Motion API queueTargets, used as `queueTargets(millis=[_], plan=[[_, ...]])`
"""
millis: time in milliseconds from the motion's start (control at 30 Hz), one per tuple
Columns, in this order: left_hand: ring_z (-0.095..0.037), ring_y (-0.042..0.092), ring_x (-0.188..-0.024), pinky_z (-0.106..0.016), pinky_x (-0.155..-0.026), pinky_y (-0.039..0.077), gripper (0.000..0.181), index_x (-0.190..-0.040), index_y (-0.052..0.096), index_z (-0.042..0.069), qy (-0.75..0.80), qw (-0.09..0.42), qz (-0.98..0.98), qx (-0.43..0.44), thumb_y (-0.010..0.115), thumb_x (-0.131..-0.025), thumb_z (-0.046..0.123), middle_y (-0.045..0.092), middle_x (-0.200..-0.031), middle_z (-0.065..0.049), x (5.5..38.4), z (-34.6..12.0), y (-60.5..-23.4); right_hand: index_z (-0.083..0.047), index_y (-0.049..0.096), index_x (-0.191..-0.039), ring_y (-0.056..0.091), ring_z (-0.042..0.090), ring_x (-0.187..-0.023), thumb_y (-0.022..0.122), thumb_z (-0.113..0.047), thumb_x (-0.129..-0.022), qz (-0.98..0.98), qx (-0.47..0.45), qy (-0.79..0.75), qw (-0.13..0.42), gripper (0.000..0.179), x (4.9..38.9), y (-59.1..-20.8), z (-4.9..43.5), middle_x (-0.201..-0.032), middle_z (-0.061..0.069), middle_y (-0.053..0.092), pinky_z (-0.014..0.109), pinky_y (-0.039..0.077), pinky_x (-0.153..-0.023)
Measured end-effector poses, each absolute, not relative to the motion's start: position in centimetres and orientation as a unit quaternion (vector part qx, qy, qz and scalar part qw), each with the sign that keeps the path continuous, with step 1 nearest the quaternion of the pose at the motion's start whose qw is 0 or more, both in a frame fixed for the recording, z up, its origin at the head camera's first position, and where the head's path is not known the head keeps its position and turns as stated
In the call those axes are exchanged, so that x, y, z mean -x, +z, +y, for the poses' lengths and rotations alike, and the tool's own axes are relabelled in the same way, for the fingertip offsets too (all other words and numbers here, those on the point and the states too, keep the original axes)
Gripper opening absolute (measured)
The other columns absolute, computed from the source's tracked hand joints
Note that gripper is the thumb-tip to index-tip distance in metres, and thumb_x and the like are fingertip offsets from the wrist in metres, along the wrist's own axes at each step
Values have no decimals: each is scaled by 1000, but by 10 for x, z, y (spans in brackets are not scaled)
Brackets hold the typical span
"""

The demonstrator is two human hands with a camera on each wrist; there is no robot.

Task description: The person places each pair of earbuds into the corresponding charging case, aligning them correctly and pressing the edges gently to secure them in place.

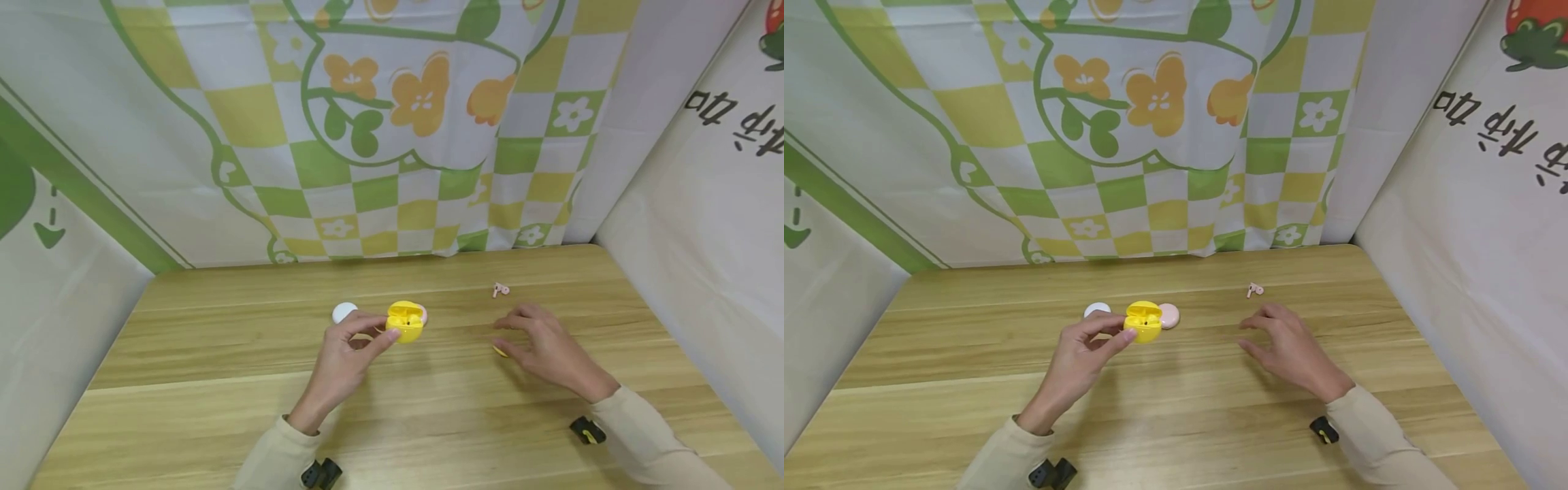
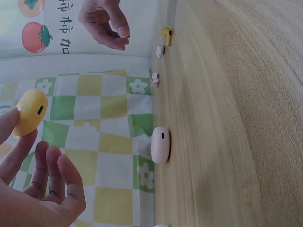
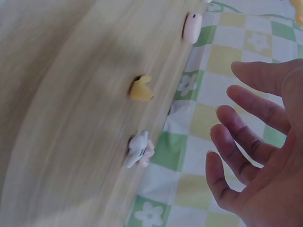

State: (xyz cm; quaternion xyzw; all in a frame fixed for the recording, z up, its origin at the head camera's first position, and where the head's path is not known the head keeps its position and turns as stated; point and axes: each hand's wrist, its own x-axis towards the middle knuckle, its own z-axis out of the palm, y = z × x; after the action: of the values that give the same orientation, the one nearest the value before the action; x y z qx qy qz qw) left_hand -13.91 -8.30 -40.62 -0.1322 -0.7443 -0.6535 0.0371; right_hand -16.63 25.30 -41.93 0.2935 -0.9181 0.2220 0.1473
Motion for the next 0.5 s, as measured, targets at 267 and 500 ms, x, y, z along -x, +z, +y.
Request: queueTargets(millis=[267, 500], plan=[[-25, 62, -95, -31, -74, 57, 17, -107, 79, 13, -653, 38, -744, 134, 78, -91, 18, 66, -106, -5, 139, -82, -407, -7, 78, -103, 62, 20, -82, 85, -14, -83, -923, -289, 213, 139, 23, 169, -430, 261, -94, 3, 67, 36, 51, -70], [-25, 62, -94, -32, -74, 57, 17, -107, 79, 12, -655, 37, -742, 138, 79, -91, 17, 66, -105, -5, 139, -81, -407, -7, 78, -104, 61, 16, -78, 85, -15, -83, -927, -287, 206, 128, 23, 172, -439, 266, -95, 2, 67, 34, 50, -67]])
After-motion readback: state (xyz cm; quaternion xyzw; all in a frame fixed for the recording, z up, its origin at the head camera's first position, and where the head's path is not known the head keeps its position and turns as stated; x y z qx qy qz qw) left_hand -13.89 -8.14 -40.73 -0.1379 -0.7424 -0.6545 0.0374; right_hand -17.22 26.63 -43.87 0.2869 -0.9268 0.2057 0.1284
